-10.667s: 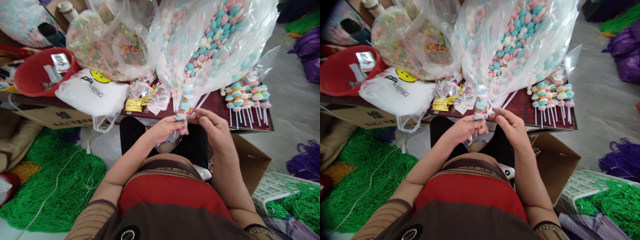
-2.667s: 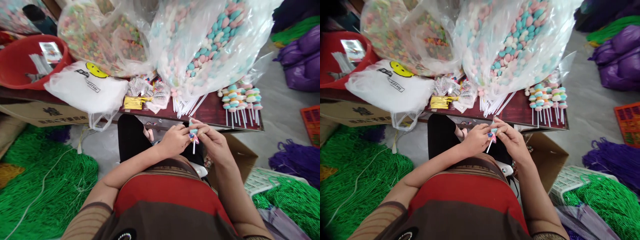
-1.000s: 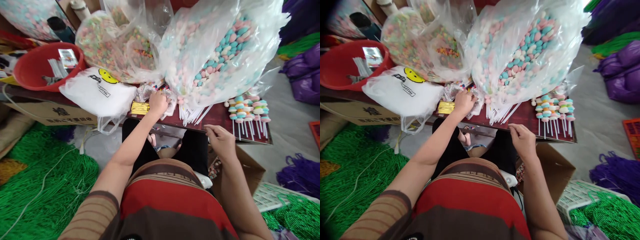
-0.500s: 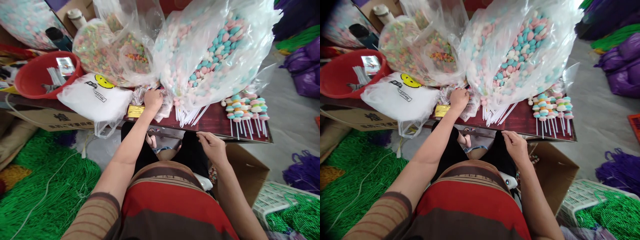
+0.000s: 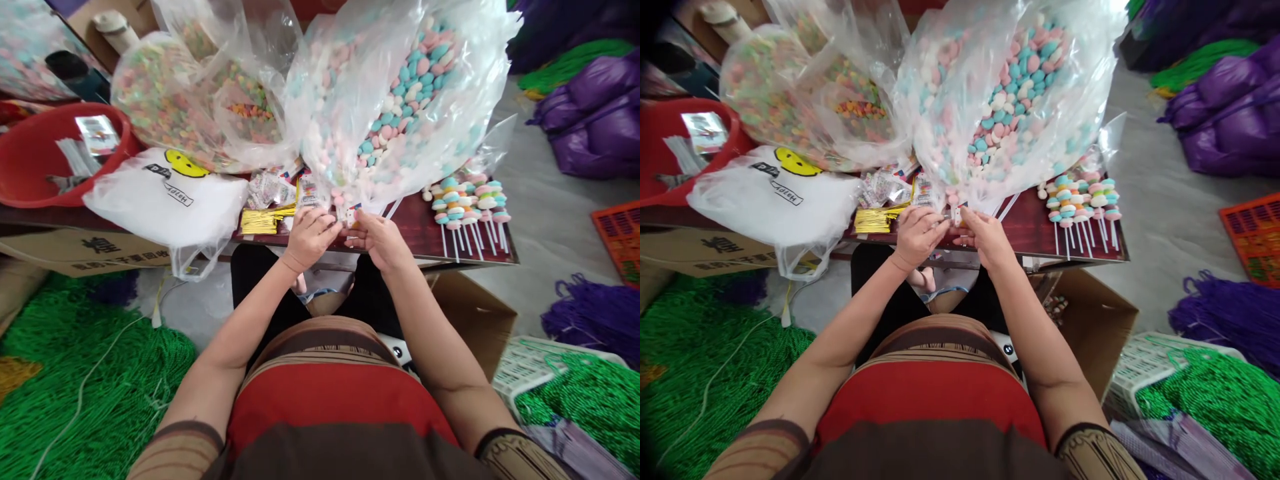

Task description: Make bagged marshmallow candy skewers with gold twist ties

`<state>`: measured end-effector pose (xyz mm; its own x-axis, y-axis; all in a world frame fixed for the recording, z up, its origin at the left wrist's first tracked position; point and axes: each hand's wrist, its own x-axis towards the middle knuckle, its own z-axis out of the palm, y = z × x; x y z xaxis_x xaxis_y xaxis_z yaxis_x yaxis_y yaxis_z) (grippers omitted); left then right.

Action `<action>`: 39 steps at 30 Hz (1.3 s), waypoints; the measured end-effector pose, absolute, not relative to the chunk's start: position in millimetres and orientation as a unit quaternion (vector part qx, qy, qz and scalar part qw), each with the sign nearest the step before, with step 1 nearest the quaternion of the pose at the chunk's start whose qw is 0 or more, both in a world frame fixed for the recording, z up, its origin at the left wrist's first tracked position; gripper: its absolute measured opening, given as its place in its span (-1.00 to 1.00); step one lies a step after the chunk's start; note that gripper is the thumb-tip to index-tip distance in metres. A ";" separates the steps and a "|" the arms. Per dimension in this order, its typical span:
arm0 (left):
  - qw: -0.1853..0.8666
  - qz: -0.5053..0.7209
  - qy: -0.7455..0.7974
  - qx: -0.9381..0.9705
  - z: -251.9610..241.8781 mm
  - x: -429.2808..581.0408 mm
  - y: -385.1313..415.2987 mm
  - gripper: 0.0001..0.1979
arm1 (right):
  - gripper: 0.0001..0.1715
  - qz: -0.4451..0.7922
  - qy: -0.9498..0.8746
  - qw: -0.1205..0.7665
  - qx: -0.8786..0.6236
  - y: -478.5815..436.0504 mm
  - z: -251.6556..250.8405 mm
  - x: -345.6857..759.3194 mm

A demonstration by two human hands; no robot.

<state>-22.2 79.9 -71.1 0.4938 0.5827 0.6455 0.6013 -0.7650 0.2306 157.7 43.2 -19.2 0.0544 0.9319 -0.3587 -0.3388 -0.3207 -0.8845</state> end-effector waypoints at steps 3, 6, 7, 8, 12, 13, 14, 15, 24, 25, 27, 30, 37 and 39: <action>-0.063 -0.383 -0.383 -0.838 -62.3 -18.6 69.0 -0.68 | -0.48 0.584 -0.280 0.552 -0.525 39.1 -23.9 158.3; -0.210 -0.408 -0.447 -0.768 -45.1 -18.3 62.8 -0.35 | -0.50 0.558 -0.290 0.588 -0.508 26.6 -23.5 161.3; -0.287 -0.399 -0.460 -0.739 -39.0 -18.2 61.3 -0.29 | -0.50 0.551 -0.295 0.598 -0.501 23.0 -22.6 162.0; -0.371 -0.381 -0.466 -0.707 -33.5 -17.8 59.9 -0.27 | -0.49 0.544 -0.300 0.607 -0.496 20.1 -21.6 162.6; -0.609 -0.301 -0.429 -0.595 -22.1 -14.8 56.1 -0.43 | -0.47 0.520 -0.312 0.625 -0.491 13.4 -18.8 164.8; -0.627 -0.311 -0.422 -0.577 -21.5 -13.7 55.7 -0.46 | -0.47 0.520 -0.320 0.621 -0.492 11.8 -18.2 165.4; -0.629 -0.334 -0.414 -0.567 -21.1 -12.4 55.4 -0.45 | -0.47 0.524 -0.333 0.612 -0.490 9.9 -17.5 166.2; -0.622 -0.361 -0.403 -0.566 -20.3 -11.0 55.1 -0.42 | -0.46 0.529 -0.351 0.599 -0.488 7.7 -16.5 167.0; -0.683 -0.266 -0.403 -0.548 -1.6 -3.3 40.8 -0.65 | -0.40 0.335 -0.481 0.544 -0.600 -11.2 -15.6 175.9; -0.676 -0.273 -0.422 -0.539 -2.9 -4.6 39.9 -0.66 | -0.38 0.325 -0.483 0.533 -0.614 -12.0 -17.2 177.0; -0.656 -0.285 -0.437 -0.546 -6.1 -7.8 39.2 -0.67 | -0.38 0.357 -0.480 0.517 -0.612 -12.9 -20.0 178.9; -0.596 -0.280 -0.435 -0.614 -7.2 -10.6 38.6 -0.64 | -0.45 0.474 -0.463 0.504 -0.554 -12.2 -22.4 180.2; -0.635 -0.232 -0.433 -0.597 -1.8 -9.2 32.0 -0.54 | -0.43 0.434 -0.425 0.541 -0.581 -10.5 -26.3 175.7; -0.682 -0.170 -0.419 -0.574 -3.8 -10.9 31.5 -0.58 | -0.38 0.389 -0.444 0.535 -0.604 -12.2 -27.0 174.2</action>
